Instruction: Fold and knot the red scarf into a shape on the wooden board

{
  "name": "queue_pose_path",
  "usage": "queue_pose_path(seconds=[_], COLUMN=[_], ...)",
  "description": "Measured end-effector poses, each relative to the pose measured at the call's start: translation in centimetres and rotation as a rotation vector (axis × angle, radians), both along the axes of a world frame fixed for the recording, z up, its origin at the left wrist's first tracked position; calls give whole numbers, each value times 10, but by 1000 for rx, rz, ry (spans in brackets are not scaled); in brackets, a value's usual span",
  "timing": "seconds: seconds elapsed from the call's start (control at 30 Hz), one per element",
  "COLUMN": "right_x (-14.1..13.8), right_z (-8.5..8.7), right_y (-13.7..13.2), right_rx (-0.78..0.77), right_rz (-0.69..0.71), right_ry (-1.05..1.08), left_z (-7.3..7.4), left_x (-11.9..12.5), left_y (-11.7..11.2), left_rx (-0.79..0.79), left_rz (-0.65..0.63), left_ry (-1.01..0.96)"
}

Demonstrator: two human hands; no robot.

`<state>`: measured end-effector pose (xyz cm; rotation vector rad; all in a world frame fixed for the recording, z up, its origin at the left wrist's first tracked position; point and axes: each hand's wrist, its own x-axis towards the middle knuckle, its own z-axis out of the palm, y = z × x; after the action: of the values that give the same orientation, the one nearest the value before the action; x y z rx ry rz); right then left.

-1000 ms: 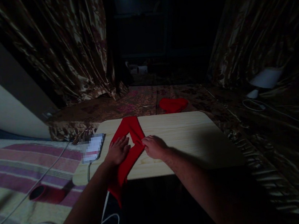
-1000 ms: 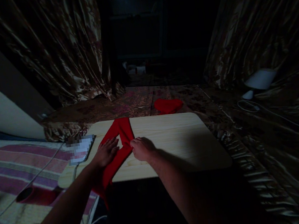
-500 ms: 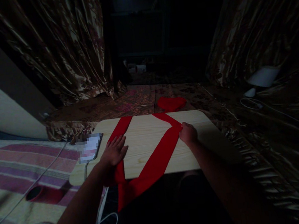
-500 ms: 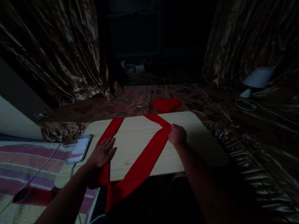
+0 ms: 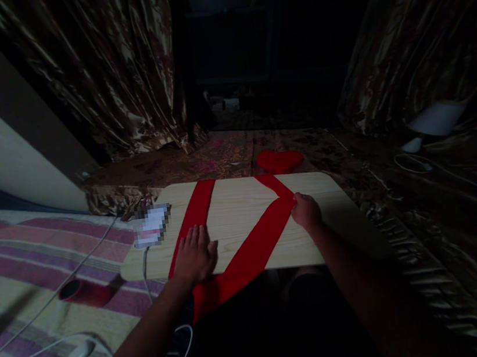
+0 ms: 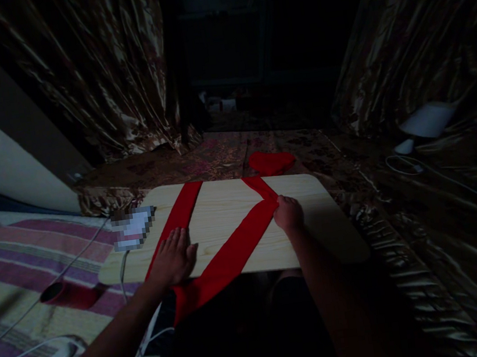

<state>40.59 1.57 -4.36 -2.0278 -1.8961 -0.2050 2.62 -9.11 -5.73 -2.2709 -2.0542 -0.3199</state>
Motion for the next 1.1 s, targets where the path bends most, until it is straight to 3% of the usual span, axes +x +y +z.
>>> queue_pose_path(seconds=[0.1,0.3,0.47,0.57,0.67,0.87,0.97,1.1], right_x=[0,1,1,2,2,3,4,7], right_z=[0,-2,-4,-6,-7,-8,-10,-15], right_y=[1,2,3,3,4,7,9,11], right_rx=[0,10,19,33,42,35,37,54], right_rz=[8,13,20,33,35,46,55,52], right_ry=[-6,-10,-24,-42,-48,-34,-31,-29], left_z=[-5,-9,1,14,21,12,4,-2], left_x=[-16,-57,-54,-36,-19,-12,-17,-27], left_y=[-4,11,26,56,103,195,220,236], left_rx=[-8,-2,35,56,4,-190,-194,-145], left_rz=[-24,-50,-83,-141,-193,-76,-13,111], left_ry=[15,37,0,-37,-65,-95,-108,-148])
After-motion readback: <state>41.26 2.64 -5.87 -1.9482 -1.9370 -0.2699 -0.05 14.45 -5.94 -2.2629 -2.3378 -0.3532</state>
